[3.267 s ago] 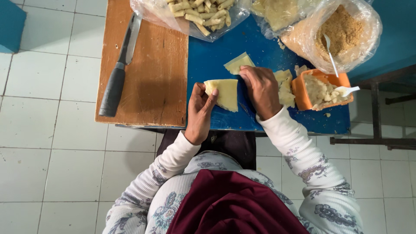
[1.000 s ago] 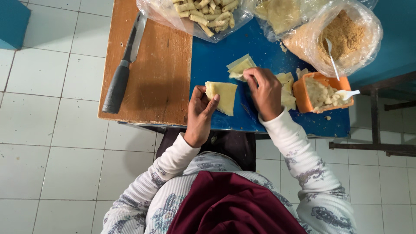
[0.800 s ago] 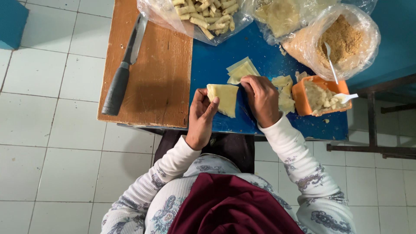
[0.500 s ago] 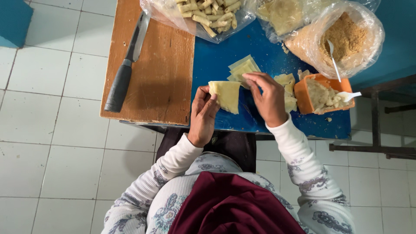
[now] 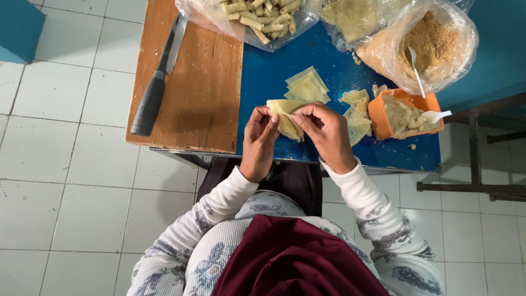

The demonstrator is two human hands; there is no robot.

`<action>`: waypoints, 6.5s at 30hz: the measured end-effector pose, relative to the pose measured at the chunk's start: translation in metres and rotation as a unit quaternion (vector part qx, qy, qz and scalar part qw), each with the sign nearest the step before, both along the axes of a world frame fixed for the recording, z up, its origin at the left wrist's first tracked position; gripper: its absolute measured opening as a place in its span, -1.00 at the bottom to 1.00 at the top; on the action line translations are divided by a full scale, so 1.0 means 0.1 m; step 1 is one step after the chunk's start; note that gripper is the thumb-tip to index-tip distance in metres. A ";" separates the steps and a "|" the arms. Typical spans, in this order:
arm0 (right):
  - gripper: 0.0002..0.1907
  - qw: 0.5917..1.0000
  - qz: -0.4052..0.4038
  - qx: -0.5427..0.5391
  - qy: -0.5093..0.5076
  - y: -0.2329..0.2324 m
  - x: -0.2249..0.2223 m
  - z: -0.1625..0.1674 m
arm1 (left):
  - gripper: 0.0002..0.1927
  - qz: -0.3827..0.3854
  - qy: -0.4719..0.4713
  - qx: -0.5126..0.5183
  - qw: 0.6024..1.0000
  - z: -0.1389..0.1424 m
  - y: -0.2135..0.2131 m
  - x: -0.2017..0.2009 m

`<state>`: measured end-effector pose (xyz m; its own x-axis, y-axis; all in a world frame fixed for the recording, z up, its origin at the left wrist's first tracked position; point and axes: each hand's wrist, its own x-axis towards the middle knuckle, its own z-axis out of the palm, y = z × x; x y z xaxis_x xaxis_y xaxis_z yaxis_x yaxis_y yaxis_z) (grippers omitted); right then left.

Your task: The person sits at a desk and arranges thin triangular pieces of a pale food, likely cheese or pastry, into an overlapping fan pattern on the blue table surface. They occasionally scoop a brown powdery substance from a plastic bag with a spoon and sprinkle it over the pieces, then press and align the slices by hand.

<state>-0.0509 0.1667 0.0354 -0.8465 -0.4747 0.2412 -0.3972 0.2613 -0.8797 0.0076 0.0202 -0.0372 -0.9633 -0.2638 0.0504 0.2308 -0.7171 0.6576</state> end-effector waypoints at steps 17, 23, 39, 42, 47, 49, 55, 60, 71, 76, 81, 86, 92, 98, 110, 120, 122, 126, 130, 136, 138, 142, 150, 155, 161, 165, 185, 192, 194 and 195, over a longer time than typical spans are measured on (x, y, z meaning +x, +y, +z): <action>-0.93 0.895 0.007 -0.266 -0.358 0.53 -0.74 -0.22 | -0.79 0.023 -0.033 -0.101 0.994 0.04 -0.06 0.01; -0.96 0.993 -0.090 -0.051 0.064 0.44 -0.73 -0.14 | -0.78 0.006 -0.027 -0.090 0.996 0.00 -0.08 0.06; -0.85 0.938 -0.050 0.160 0.304 0.10 -0.19 -0.13 | -0.87 -0.015 0.003 0.050 0.999 -0.03 -0.06 0.09; -0.81 0.943 -0.040 0.165 0.287 0.10 -0.20 -0.09 | -0.88 -0.012 0.001 0.046 0.999 0.00 -0.06 0.09; -0.78 0.977 -0.004 0.099 0.186 0.10 -0.16 0.16 | -0.89 -0.019 -0.005 0.060 0.998 0.03 -0.06 0.06; -0.80 0.982 -0.007 0.081 0.169 0.05 -0.03 0.24 | -0.90 -0.007 0.012 0.043 0.999 0.03 -0.05 0.04; -0.81 0.982 -0.024 0.086 0.169 -0.16 0.18 0.16 | -0.91 0.005 0.019 0.016 1.000 0.02 0.00 0.04; -0.88 0.998 -0.021 0.055 0.010 -0.04 0.04 0.06 | -0.90 0.012 0.016 -0.028 0.999 0.03 -0.02 0.06; -0.88 0.923 -0.009 -0.200 -0.329 0.32 -0.36 -0.21 | -0.83 0.042 -0.013 -0.087 0.995 0.03 -0.02 0.02; -0.89 0.981 -0.068 -0.155 -0.093 0.44 -0.61 -0.11 | -0.84 0.047 -0.007 -0.094 0.994 0.02 -0.05 0.09; -0.94 0.947 -0.124 0.138 0.261 0.18 -0.40 -0.19 | -0.87 0.017 -0.006 -0.016 1.000 0.05 -0.07 0.12; -0.85 0.921 -0.072 0.172 0.343 0.12 -0.16 -0.14 | -0.86 0.017 0.009 0.048 0.999 0.05 -0.08 0.12; -0.83 0.922 -0.066 0.195 0.329 0.13 -0.07 -0.13 | -0.84 0.014 0.014 0.068 0.998 0.01 -0.05 0.12; -0.75 0.950 -0.041 0.162 0.264 0.09 -0.06 0.06 | -0.88 0.019 0.003 0.046 0.999 0.01 -0.05 0.10; -0.90 0.997 -0.007 0.028 0.065 -0.08 0.12 0.09 | -0.86 0.041 0.024 -0.055 0.997 0.04 -0.02 0.10; -0.81 0.996 -0.004 0.020 0.083 -0.08 0.20 0.03 | -0.86 0.047 0.028 -0.093 0.994 0.07 -0.01 0.08; -0.85 0.998 0.019 -0.035 -0.042 -0.01 0.11 -0.02 | -0.87 0.035 0.022 -0.082 0.996 0.07 -0.02 0.09; -0.92 0.932 0.041 -0.209 -0.293 0.17 -0.06 -0.20 | -0.88 0.023 -0.003 -0.066 0.998 0.08 -0.04 0.11; -0.89 0.852 -0.016 -0.329 -0.407 0.30 -0.22 -0.34 | -0.88 0.008 -0.012 -0.029 0.999 0.11 -0.07 0.14; -0.94 0.973 -0.079 -0.196 -0.089 0.50 -0.43 -0.17 | -0.89 0.005 -0.021 -0.035 0.999 0.10 -0.11 0.20; -0.96 0.988 -0.140 -0.029 0.059 0.44 -0.43 -0.12 | -0.90 0.004 -0.016 -0.039 0.999 0.08 -0.12 0.21; -0.90 0.935 -0.091 0.131 0.316 0.16 -0.24 -0.14 | -0.90 0.009 -0.008 -0.033 0.999 0.03 -0.11 0.21; -0.84 0.933 -0.078 0.161 0.312 0.10 0.13 -0.14 | -0.93 0.006 -0.005 -0.011 1.000 0.01 -0.10 0.25; -0.85 0.945 -0.064 0.156 0.279 0.08 0.16 -0.11 | -0.91 0.007 0.012 0.007 1.000 0.05 -0.09 0.25; -0.87 0.979 -0.056 0.062 0.185 0.06 0.19 0.17 | -0.91 -0.003 0.010 0.036 0.999 0.04 -0.05 0.22; -0.78 0.976 -0.037 0.059 0.205 -0.14 0.35 0.20 | -0.90 0.005 0.015 0.018 1.000 0.02 0.01 0.18; -0.77 0.964 0.030 -0.116 -0.238 0.14 0.06 -0.11 | -0.67 -0.001 0.005 -0.123 0.992 0.12 0.03 0.17; -0.77 0.969 0.030 -0.092 -0.228 0.15 0.04 -0.12 | -0.52 0.047 0.033 -0.287 0.956 0.16 0.02 0.16; -0.77 0.969 0.034 -0.092 -0.225 0.15 0.03 -0.12 | -0.51 0.049 0.004 -0.328 0.944 0.17 0.00 0.16; -0.76 0.968 0.035 -0.099 -0.227 0.16 0.03 -0.13 | -0.55 0.040 0.006 -0.306 0.951 0.17 0.00 0.16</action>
<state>-0.0482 0.1825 0.0223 -0.8540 -0.5173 -0.0553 0.0305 0.0563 -0.9979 0.0239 0.0198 -0.0203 -0.9395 -0.2545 0.2292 0.2789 -0.1805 0.9432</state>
